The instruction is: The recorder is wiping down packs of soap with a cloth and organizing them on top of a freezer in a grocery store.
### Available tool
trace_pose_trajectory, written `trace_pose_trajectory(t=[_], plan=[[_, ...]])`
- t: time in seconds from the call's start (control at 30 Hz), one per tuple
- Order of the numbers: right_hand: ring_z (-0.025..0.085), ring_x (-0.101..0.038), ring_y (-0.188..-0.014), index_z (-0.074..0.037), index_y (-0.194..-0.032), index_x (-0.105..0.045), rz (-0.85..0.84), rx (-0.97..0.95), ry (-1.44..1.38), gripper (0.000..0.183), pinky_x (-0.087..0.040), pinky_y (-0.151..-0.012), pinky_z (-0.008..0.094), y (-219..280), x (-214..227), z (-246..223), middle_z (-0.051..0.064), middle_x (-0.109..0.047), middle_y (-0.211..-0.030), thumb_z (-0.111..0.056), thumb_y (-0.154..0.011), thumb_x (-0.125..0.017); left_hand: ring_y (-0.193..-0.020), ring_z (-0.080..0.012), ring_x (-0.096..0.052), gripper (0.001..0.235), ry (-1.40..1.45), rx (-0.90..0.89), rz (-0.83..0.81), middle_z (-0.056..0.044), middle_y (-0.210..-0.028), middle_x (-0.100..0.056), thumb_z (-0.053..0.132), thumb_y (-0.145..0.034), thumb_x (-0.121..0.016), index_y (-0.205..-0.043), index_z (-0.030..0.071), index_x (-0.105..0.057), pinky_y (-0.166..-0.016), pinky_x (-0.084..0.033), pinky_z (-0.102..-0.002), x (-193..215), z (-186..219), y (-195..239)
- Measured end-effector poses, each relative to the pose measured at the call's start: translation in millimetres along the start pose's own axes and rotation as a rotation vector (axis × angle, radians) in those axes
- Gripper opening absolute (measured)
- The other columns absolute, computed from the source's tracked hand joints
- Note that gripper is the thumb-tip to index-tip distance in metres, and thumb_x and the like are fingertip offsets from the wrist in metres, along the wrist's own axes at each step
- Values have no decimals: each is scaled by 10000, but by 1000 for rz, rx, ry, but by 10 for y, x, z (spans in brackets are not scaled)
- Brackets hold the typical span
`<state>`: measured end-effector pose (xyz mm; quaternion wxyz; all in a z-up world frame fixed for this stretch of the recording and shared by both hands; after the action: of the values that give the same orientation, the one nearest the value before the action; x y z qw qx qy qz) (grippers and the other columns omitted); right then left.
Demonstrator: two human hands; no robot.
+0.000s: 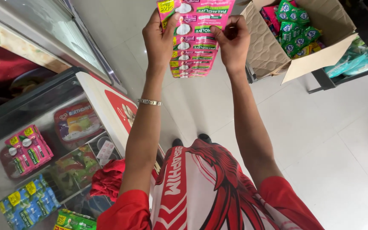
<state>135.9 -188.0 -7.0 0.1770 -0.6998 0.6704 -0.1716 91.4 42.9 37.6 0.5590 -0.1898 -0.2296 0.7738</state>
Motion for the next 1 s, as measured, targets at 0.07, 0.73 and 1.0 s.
trace_pose_trajectory(t=[0.07,0.73,1.0], plan=[[55,-541,-683,-60,-1056,-541,80,-54,-98,381,-462,-604,223,-54,1,-235,-44,-545,-849,-38,-878,-877,-872,-47,-662,192,73,12,1,-18,-984,-766,170,-1070,-686,-1167,4,-693,-801,-573,-249,-3,-80,-14],[76,-624,-794,55,-1088,-734,97,-117,-364,170,-516,-729,247,-228,344,-148,34,-743,-932,-102,-1025,-751,-1057,-133,-628,748,152,99,-164,-97,-1233,-667,193,-1125,-687,-1632,112,-144,-926,-538,-303,-273,-268,57],[120,-672,-786,36,-1074,-712,175,-192,-498,165,-558,-726,283,-80,619,-5,66,-747,-930,-125,-1050,-688,-1323,-185,-610,814,288,188,-486,-94,-1529,-466,110,-989,-796,-1592,46,-254,-1147,-535,-359,-542,-594,392]])
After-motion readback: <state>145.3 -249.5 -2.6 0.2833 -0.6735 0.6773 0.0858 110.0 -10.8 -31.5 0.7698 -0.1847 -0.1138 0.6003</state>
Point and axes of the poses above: each hand's wrist, its own y-axis away from the middle knuckle, its own x-axis out of the back of the hand, z = x × y, the point moved 8 cm from there along -y, towards the middle knuckle
